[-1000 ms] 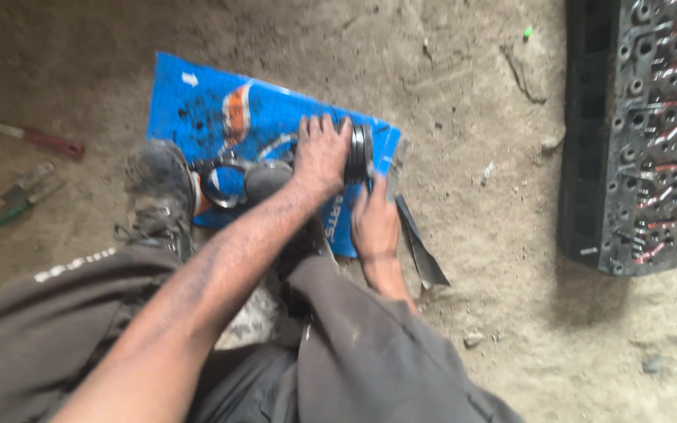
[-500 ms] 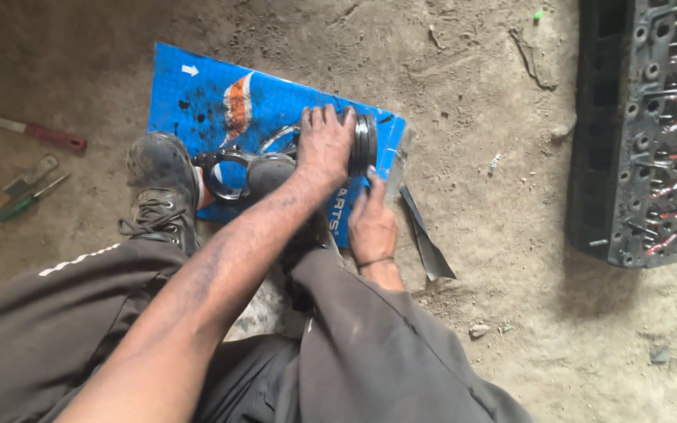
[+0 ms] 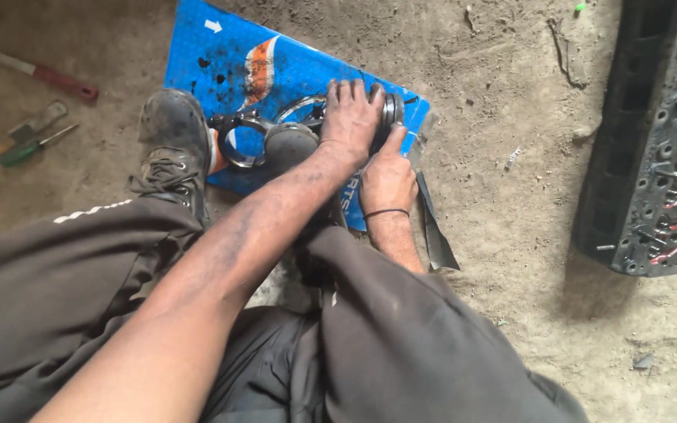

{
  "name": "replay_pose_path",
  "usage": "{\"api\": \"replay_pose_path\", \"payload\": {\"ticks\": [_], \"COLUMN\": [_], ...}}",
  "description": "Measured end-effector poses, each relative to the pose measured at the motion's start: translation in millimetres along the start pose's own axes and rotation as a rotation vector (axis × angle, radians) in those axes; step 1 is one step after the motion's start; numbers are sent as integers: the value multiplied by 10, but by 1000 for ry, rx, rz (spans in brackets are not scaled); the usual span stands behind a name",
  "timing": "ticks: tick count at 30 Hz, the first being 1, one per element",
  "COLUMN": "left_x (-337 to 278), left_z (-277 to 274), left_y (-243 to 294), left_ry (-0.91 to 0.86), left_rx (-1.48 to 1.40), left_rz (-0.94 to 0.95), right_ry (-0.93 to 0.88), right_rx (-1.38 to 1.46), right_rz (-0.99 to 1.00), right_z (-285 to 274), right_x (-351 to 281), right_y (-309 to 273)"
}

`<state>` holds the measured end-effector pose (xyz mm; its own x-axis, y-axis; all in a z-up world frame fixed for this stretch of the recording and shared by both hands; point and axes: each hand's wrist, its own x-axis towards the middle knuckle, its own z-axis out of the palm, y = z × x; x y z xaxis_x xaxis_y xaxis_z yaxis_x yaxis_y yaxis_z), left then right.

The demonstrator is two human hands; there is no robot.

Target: The person sits on the floor and uses a scraper to remove carbon deposits from the top and sides of a piston resting on a blue mat. The person rotates the piston to access different areas and continues scraping until the end of the clip.

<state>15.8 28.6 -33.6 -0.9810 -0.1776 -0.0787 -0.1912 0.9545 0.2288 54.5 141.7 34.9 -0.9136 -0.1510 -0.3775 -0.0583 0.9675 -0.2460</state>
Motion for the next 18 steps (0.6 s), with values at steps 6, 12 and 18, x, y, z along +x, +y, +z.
{"api": "replay_pose_path", "payload": {"ticks": [6,12,18], "left_x": [119,228,9], "left_z": [10,-14,124], "left_y": [-28,-47,-15], "left_ry": [-15,42,16], "left_rx": [-30,23,-11], "left_rz": [-37,-29,-6], "right_ry": [-54,-44,28], "right_rx": [-42,-78,-93], "right_rz": [45,49,-25], "right_z": [-184,-214,-137], "right_x": [149,239,127], "right_y": [-196,-267,-150]}}
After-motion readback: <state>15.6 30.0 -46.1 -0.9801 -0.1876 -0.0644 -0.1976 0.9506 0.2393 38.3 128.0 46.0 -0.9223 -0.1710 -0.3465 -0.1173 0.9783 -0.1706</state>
